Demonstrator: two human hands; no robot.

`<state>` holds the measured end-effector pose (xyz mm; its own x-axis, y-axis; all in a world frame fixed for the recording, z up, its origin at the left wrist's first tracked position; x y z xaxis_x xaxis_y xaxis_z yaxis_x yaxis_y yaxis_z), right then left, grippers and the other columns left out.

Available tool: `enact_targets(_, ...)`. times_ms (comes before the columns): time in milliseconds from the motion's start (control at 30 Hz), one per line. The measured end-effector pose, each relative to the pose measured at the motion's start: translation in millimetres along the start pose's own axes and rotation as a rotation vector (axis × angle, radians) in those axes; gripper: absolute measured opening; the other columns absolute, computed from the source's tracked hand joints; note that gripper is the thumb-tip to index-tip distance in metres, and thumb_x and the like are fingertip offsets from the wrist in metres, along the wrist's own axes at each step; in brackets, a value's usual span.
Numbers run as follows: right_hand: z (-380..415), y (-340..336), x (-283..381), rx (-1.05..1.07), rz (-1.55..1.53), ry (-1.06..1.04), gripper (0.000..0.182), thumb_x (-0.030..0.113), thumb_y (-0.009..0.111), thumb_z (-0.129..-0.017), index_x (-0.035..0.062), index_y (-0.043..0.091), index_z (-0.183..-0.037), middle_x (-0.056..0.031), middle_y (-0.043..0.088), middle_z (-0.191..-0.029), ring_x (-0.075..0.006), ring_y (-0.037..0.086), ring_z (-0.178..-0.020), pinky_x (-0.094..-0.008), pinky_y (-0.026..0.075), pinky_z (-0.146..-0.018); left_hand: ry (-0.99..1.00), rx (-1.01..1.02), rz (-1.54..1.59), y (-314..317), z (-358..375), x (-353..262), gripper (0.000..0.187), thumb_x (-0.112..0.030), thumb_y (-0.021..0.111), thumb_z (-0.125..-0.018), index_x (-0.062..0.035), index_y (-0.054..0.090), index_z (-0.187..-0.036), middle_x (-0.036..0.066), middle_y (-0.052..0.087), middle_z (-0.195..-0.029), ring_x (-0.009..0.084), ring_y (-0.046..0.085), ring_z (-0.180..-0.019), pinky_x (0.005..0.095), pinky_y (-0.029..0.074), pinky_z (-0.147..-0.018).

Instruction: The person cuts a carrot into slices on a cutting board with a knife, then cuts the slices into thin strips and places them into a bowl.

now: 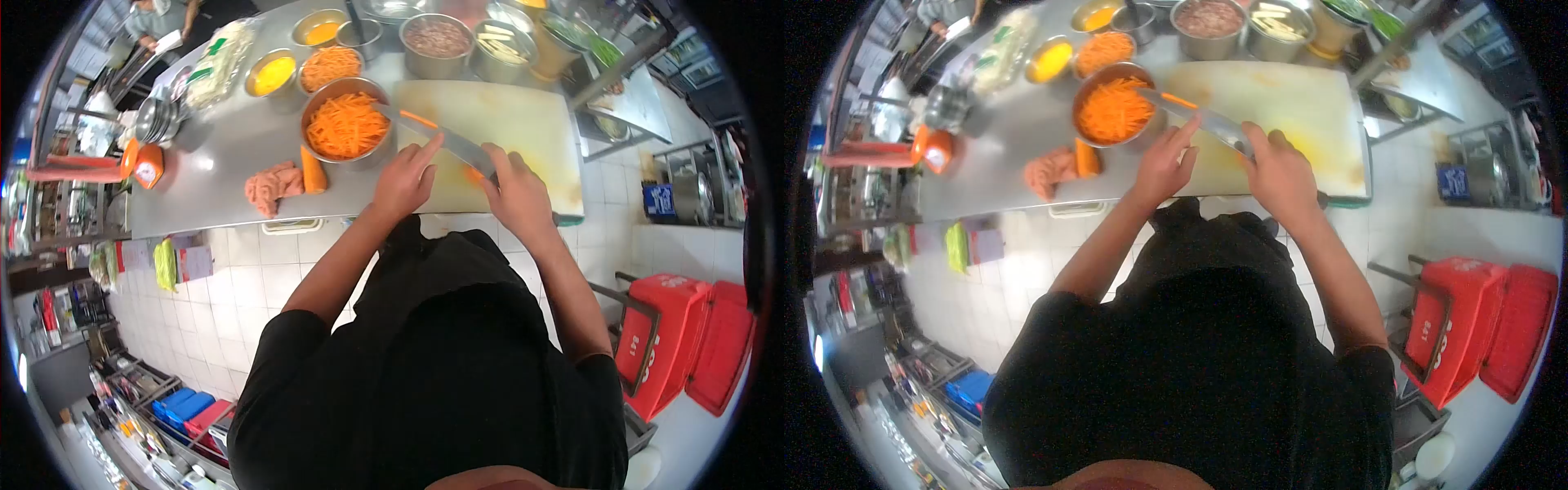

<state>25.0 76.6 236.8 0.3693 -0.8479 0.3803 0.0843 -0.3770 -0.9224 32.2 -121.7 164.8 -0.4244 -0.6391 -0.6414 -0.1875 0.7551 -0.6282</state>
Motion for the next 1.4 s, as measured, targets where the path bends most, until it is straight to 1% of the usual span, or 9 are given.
enact_targets(233,-30.2,-8.9,42.1,0.045,0.067,-0.097,0.044,0.017,0.071,-0.091,0.0136,0.054,-0.131,-0.0183,0.065,-0.104,-0.041,0.069,-0.092,-0.0506,0.057,-0.081,-0.367,0.144,-0.249,-57.9,-2.7,63.8,0.063,-0.015,0.064,-0.093,-0.0256,0.051,-0.154,0.02,0.072,-0.112,0.0382,0.071,-0.1,0.0492,0.057,-0.088)
enact_targets(367,2.2,-14.8,5.3,0.042,-0.092,-0.019,0.047,0.014,0.072,-0.09,0.0147,0.055,-0.134,-0.0188,0.068,-0.106,-0.038,0.069,-0.09,-0.0501,0.055,-0.079,-0.287,-0.008,-0.276,-81.0,1.2,86.6,0.056,-0.017,0.064,-0.093,-0.0234,0.057,-0.148,0.023,0.073,-0.104,0.0391,0.072,-0.094,0.0514,0.058,-0.083)
enact_targets(533,80.1,13.4,-84.4,0.268,-0.433,0.443,0.053,0.005,0.066,-0.099,0.0154,0.057,-0.149,-0.0198,0.073,-0.094,-0.0238,0.073,-0.09,-0.0359,0.054,-0.079,-0.11,-0.126,-0.25,-83.7,-11.1,64.3,0.049,-0.011,0.07,-0.088,-0.0103,0.065,-0.137,0.02,0.066,-0.111,0.0404,0.066,-0.103,0.0491,0.056,-0.09)
enact_targets(800,173.0,82.5,-157.1,-0.025,-0.153,0.55,0.051,0.018,0.061,-0.099,0.0259,0.057,-0.149,-0.0284,0.07,-0.104,-0.0482,0.067,-0.097,-0.0531,0.054,-0.086,0.205,0.308,-0.018,61.7,-30.1,14.0,0.061,-0.008,0.069,-0.085,-0.0168,0.061,-0.144,0.017,0.059,-0.141,0.0367,0.059,-0.124,0.0455,0.051,-0.106)
enact_targets(900,167.5,102.6,-145.2,-0.087,-0.236,0.474,0.05,0.017,0.063,-0.099,0.0218,0.057,-0.149,-0.0291,0.07,-0.1,-0.0474,0.067,-0.095,-0.0531,0.054,-0.084,0.314,0.461,-0.066,118.8,-28.6,22.5,0.065,-0.007,0.068,-0.084,-0.0184,0.059,-0.147,0.017,0.055,-0.149,0.0365,0.056,-0.131,0.0457,0.047,-0.111)
enact_targets(1033,170.1,114.6,-128.6,0.057,-0.789,0.724,0.054,0.013,0.053,-0.107,0.0107,0.043,-0.16,-0.0136,0.071,-0.09,-0.0186,0.066,-0.067,-0.0317,0.054,-0.063,0.338,0.579,-0.093,156.6,-30.1,35.0,0.064,-0.005,0.069,-0.085,-0.018,0.059,-0.147,0.015,0.056,-0.148,0.0354,0.053,-0.135,0.0454,0.045,-0.114)
enact_targets(1067,176.2,119.0,-123.6,0.055,-1.024,0.824,0.055,0.014,0.047,-0.111,0.0147,0.036,-0.165,-0.0059,0.064,-0.086,-0.0073,0.053,-0.06,-0.0231,0.046,-0.055,0.339,0.592,-0.094,161.7,-31.1,38.4,0.064,-0.005,0.069,-0.085,-0.0179,0.059,-0.147,0.015,0.057,-0.147,0.0353,0.054,-0.134,0.0455,0.046,-0.114)
enact_targets(1267,174.8,151.3,-122.3,-0.027,-1.337,0.899,0.057,0.013,0.042,-0.112,0.0165,0.029,-0.167,-0.0074,0.064,-0.091,-0.0111,0.054,-0.063,-0.0254,0.048,-0.056,0.301,0.602,-0.03,174.2,-33.6,43.1,0.056,-0.003,0.067,-0.086,-0.0141,0.064,-0.141,0.013,0.063,-0.14,0.0349,0.058,-0.127,0.0455,0.048,-0.111)
enact_targets(1400,144.8,180.1,-116.7,0.042,-1.322,0.697,0.06,0.012,0.042,-0.112,0.018,0.025,-0.169,-0.008,0.064,-0.092,-0.014,0.055,-0.066,-0.0277,0.05,-0.059,0.254,0.565,0.015,176.3,-31.7,37.1,0.052,-0.004,0.067,-0.088,-0.0126,0.065,-0.139,0.015,0.065,-0.133,0.0349,0.06,-0.124,0.0439,0.05,-0.107)
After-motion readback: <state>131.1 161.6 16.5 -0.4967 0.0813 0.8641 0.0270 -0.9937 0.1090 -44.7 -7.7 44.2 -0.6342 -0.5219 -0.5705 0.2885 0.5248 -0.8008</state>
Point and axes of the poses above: each hand's wrist, its own z-axis away from the middle knuckle, its own y-axis out of the palm, x = y × z, the point moved 7 cm from there along -z, towards the middle knuckle
